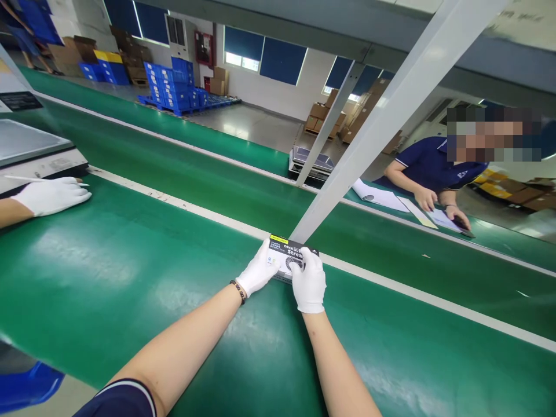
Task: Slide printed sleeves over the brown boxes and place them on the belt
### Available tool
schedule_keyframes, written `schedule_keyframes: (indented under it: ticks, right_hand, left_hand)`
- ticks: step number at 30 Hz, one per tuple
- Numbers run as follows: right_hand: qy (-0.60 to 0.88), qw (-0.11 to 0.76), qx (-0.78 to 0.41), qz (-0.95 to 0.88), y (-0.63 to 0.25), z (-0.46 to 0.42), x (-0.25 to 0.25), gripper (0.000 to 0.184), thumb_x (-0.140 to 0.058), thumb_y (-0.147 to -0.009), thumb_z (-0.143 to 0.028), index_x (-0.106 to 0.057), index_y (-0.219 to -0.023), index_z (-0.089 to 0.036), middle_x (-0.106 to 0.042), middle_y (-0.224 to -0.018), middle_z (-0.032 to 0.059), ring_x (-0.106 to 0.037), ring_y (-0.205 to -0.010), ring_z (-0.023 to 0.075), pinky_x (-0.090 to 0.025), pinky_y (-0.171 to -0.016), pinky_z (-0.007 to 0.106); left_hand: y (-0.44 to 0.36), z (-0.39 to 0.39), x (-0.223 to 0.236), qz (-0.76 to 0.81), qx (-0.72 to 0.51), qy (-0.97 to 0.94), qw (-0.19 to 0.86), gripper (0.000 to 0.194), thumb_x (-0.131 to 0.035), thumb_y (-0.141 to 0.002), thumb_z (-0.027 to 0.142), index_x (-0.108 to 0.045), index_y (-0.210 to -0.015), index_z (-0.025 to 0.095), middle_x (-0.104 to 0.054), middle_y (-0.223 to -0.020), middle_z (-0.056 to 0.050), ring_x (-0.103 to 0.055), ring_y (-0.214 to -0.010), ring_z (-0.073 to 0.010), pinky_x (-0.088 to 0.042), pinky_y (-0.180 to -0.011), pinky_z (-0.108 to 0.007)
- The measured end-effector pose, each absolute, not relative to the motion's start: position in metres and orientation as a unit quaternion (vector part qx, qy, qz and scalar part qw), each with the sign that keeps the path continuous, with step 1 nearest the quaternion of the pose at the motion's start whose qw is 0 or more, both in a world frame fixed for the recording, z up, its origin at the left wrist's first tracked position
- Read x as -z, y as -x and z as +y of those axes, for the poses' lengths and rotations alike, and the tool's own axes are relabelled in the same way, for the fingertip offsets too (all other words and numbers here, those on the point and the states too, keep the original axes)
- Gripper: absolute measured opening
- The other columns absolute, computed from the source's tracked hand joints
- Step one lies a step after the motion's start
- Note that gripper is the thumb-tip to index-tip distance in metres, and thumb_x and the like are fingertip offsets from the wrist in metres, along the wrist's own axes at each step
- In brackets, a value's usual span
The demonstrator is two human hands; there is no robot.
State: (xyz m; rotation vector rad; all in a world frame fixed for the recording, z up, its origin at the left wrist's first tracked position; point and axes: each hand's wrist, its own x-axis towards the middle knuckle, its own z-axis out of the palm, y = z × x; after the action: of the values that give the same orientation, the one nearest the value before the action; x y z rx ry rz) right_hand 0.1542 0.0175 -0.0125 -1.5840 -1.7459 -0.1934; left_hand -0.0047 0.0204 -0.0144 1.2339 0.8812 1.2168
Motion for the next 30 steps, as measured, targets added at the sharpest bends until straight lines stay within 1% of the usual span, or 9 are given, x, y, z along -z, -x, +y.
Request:
schedule_keyframes:
  ticks: [2, 6, 10, 12, 16, 19, 23, 27, 30]
  right_hand:
    - [0.624, 0.375, 0.066, -0.682, -0.154, 0.019, 0.008, 0.033, -0.05, -0.088, -0.035, -0.065, -0.11, -0.017, -0.069, -0.105, 0.0113, -0.063, -0.09, 0.0235, -0.049, -0.074, 0.036]
    - [0.543, 0.347, 0.078, -0.761, -0.147, 0.005, 0.0, 0.032, -0.04, -0.095, -0.032, -0.067, -0.102, -0.017, -0.07, -0.103, 0.0113, -0.063, -0.093, 0.0217, -0.048, -0.081, 0.035]
    - [0.517, 0.244, 0.129, -0.81, -0.142, -0.016, -0.003, 0.031, -0.043, -0.094, -0.034, -0.068, -0.103, -0.019, -0.067, -0.11, 0.0127, -0.058, -0.103, 0.0268, -0.044, -0.091, 0.044]
    - [0.53, 0.218, 0.153, -0.805, -0.157, -0.025, -0.004, 0.03, -0.043, -0.093, -0.032, -0.07, -0.098, -0.02, -0.066, -0.111, 0.0128, -0.057, -0.105, 0.0283, -0.043, -0.091, 0.045]
    - [0.646, 0.191, 0.215, -0.707, -0.232, -0.034, -0.008, 0.031, -0.044, -0.085, -0.023, -0.073, -0.075, -0.02, -0.064, -0.102, 0.0144, -0.059, -0.082, 0.0263, -0.044, -0.066, 0.039]
    - [0.751, 0.181, 0.279, -0.57, -0.282, -0.032, -0.005, 0.028, -0.046, -0.076, -0.016, -0.073, -0.085, -0.013, -0.062, -0.103, 0.0195, -0.058, -0.076, 0.0279, -0.039, -0.059, 0.038]
    - [0.694, 0.255, 0.258, -0.623, -0.276, -0.02, 0.023, 0.034, -0.042, -0.083, -0.022, -0.071, -0.098, -0.013, -0.064, -0.112, 0.0174, -0.061, -0.089, 0.027, -0.046, -0.068, 0.038]
    - [0.601, 0.215, 0.186, -0.747, -0.232, -0.007, 0.057, 0.037, -0.038, -0.091, -0.032, -0.07, -0.103, -0.018, -0.069, -0.106, 0.0124, -0.061, -0.101, 0.0264, -0.048, -0.086, 0.043]
    - [0.601, 0.213, 0.156, -0.754, -0.214, 0.001, 0.068, 0.04, -0.035, -0.093, -0.037, -0.068, -0.109, -0.02, -0.068, -0.111, 0.0125, -0.059, -0.106, 0.0278, -0.046, -0.09, 0.049]
  left_hand:
    - [0.005, 0.02, 0.014, 0.4, -0.51, -0.556, 0.52, 0.071, -0.06, -0.081, 0.03, -0.028, -0.144, 0.02, -0.049, -0.14, -0.012, -0.049, -0.125, -0.0279, -0.036, -0.109, -0.048]
    - [0.006, 0.021, 0.016, 0.457, -0.471, -0.605, 0.451, 0.066, -0.06, -0.08, 0.035, -0.039, -0.14, 0.018, -0.042, -0.146, -0.011, -0.038, -0.135, -0.0302, -0.029, -0.114, -0.046]
    - [0.006, 0.02, 0.021, 0.377, -0.402, -0.682, 0.48, 0.041, -0.045, -0.089, 0.044, -0.063, -0.119, 0.023, -0.061, -0.13, -0.004, -0.053, -0.124, -0.0226, -0.032, -0.114, -0.038]
    - [0.005, 0.018, 0.023, 0.354, -0.376, -0.704, 0.487, 0.042, -0.036, -0.092, 0.048, -0.07, -0.107, 0.027, -0.069, -0.116, 0.001, -0.06, -0.115, -0.02, -0.033, -0.113, -0.035]
    - [0.003, 0.017, 0.029, 0.409, -0.341, -0.705, 0.468, 0.044, -0.039, -0.09, 0.056, -0.071, -0.106, 0.03, -0.069, -0.118, 0.003, -0.055, -0.122, -0.0224, -0.033, -0.113, -0.038]
    - [0.001, 0.018, 0.033, 0.44, -0.326, -0.708, 0.446, 0.041, -0.047, -0.087, 0.055, -0.07, -0.11, 0.03, -0.066, -0.123, 0.003, -0.052, -0.126, -0.0251, -0.037, -0.11, -0.039]
    - [-0.001, 0.018, 0.035, 0.441, -0.332, -0.717, 0.425, 0.038, -0.05, -0.085, 0.051, -0.071, -0.108, 0.029, -0.068, -0.119, 0.002, -0.054, -0.123, -0.0256, -0.038, -0.109, -0.039]
    - [-0.001, 0.017, 0.033, 0.44, -0.323, -0.734, 0.404, 0.038, -0.048, -0.086, 0.048, -0.07, -0.11, 0.028, -0.068, -0.12, 0.001, -0.053, -0.124, -0.0258, -0.039, -0.109, -0.04]
    - [-0.001, 0.016, 0.029, 0.442, -0.314, -0.746, 0.386, 0.038, -0.048, -0.087, 0.048, -0.069, -0.111, 0.028, -0.067, -0.121, 0.002, -0.054, -0.123, -0.0236, -0.038, -0.109, -0.038]
